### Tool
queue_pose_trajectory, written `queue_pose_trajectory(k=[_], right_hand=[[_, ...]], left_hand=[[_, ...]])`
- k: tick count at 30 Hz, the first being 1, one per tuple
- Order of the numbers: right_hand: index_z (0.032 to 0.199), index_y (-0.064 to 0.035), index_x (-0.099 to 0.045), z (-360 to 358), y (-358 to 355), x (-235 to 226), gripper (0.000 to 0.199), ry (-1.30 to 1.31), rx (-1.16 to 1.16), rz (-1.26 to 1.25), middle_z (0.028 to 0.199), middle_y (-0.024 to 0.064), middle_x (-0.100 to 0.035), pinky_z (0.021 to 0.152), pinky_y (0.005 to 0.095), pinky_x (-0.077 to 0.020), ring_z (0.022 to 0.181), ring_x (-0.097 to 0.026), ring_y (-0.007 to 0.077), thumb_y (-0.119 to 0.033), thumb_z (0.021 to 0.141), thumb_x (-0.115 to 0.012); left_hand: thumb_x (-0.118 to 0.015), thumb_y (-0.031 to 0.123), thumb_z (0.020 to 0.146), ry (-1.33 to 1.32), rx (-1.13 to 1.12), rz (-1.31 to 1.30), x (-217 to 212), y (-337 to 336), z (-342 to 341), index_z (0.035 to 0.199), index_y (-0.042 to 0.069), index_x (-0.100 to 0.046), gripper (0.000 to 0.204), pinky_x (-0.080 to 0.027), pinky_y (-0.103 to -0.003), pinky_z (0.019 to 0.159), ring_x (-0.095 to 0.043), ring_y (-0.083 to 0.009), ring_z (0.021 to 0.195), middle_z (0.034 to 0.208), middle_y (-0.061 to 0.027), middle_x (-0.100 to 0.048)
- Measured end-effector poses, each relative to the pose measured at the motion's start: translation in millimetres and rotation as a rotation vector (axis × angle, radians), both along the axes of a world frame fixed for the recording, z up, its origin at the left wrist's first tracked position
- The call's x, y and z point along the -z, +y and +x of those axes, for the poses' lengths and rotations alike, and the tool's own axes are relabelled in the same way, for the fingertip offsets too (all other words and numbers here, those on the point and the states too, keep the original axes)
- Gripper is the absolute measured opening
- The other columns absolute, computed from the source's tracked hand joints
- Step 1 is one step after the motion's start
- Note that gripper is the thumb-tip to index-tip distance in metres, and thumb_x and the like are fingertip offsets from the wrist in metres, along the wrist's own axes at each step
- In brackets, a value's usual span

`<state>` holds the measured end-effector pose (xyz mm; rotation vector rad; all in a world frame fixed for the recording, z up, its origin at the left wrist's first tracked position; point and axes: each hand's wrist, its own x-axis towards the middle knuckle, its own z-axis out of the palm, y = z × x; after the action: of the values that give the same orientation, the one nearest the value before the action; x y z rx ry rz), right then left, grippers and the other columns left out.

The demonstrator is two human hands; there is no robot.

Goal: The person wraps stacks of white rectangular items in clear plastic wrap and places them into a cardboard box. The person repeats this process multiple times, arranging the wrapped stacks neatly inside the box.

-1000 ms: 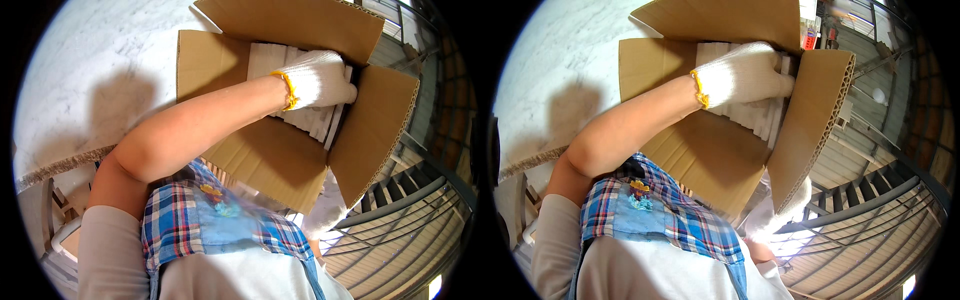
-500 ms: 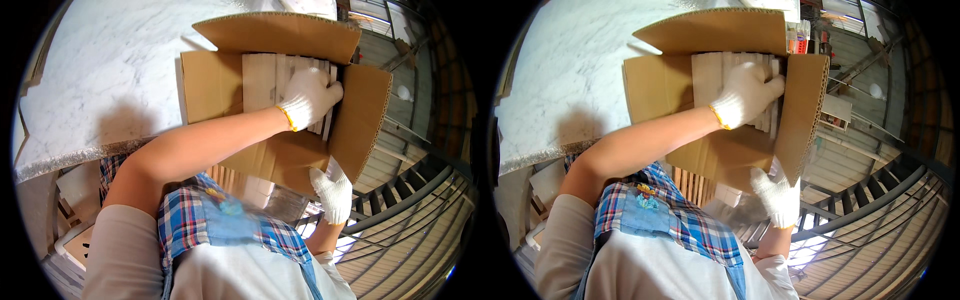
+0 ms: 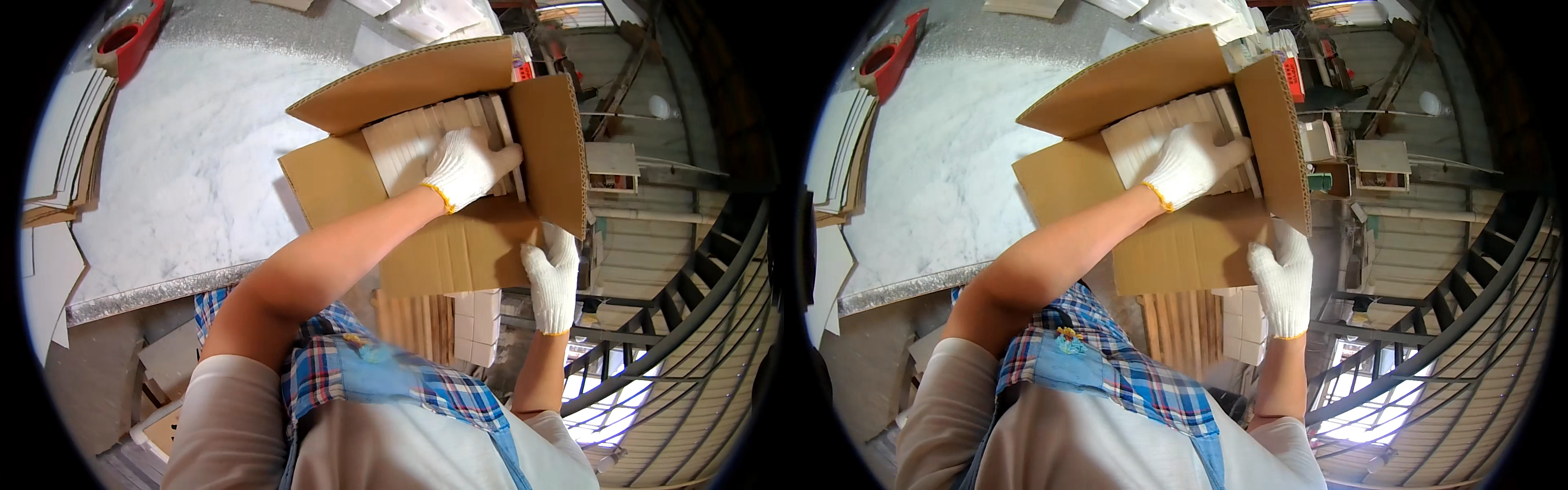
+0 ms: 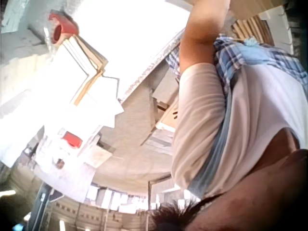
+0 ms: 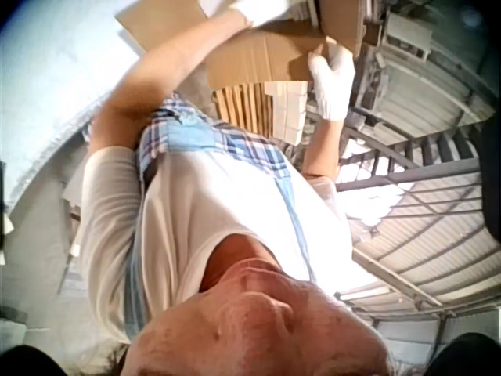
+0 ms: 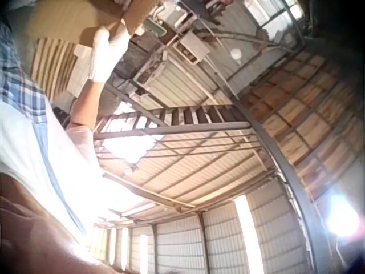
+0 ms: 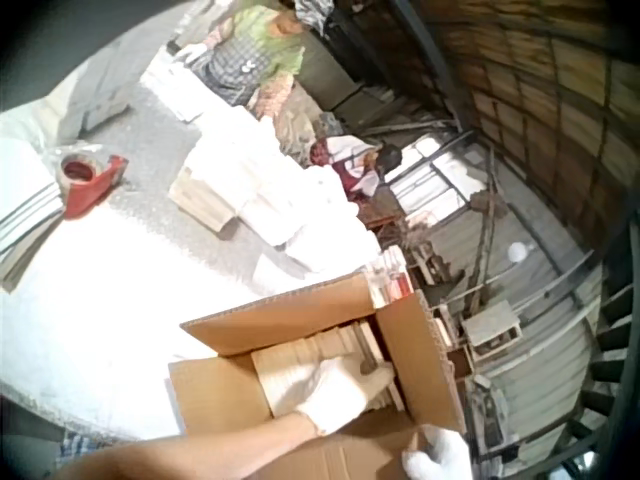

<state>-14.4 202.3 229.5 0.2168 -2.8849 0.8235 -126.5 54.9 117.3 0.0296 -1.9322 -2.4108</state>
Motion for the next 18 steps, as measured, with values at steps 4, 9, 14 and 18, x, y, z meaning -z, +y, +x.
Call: queue_pose_trajectory(k=[4,9,14,18], right_hand=[[0.136,0.0048,-0.056,5.2,-13.1,-4.0,0.049,-0.067,0.045,0.011,0.105,0.0067,-0.065,0.067,0.0250,-0.0481,0.079,-0.055,0.0087,-0.003,0.088,-0.063],[0.143,0.0016,-0.052,19.0,-25.8,-8.1,0.056,-0.189,0.047,-0.022,0.109,0.0072,-0.065,0.066,0.0226,-0.0481,0.079,-0.055,0.0068,-0.008,0.090,-0.069],[0.148,-0.0033,-0.050,31.3,-33.3,-15.4,0.063,-0.357,-0.174,-0.124,0.133,0.0084,-0.062,0.089,0.0304,-0.0553,0.106,-0.065,0.0144,-0.019,0.092,-0.076],[0.146,-0.0008,-0.052,44.9,-25.5,25.5,0.056,-0.296,-0.171,-0.100,0.141,0.0149,-0.061,0.106,0.0369,-0.0481,0.126,-0.061,0.0222,-0.018,0.096,-0.071]], left_hand=[[-0.061,0.048,0.085,0.009,0.014,-0.083,-0.2,-5.0,4.2,0.083,-0.007,-0.074,0.057,-0.058,-0.048,0.079,-0.073,-0.0407,0.080,0.069,-0.0237,-0.069],[-0.061,0.043,0.089,0.003,-0.003,-0.072,0.4,-4.8,15.1,0.095,-0.008,-0.072,0.052,-0.057,-0.048,0.080,-0.073,-0.0417,0.086,0.084,-0.0267,-0.073],[-0.062,0.029,0.097,0.305,-0.356,0.055,34.2,3.5,46.7,0.105,-0.006,-0.063,0.035,-0.055,-0.049,0.076,-0.070,-0.0436,0.085,0.090,-0.0288,-0.070],[-0.066,0.022,0.096,0.476,-0.310,0.084,57.5,-9.1,73.2,0.110,-0.007,-0.064,0.033,-0.055,-0.044,0.077,-0.071,-0.0408,0.085,0.093,-0.0272,-0.072]])
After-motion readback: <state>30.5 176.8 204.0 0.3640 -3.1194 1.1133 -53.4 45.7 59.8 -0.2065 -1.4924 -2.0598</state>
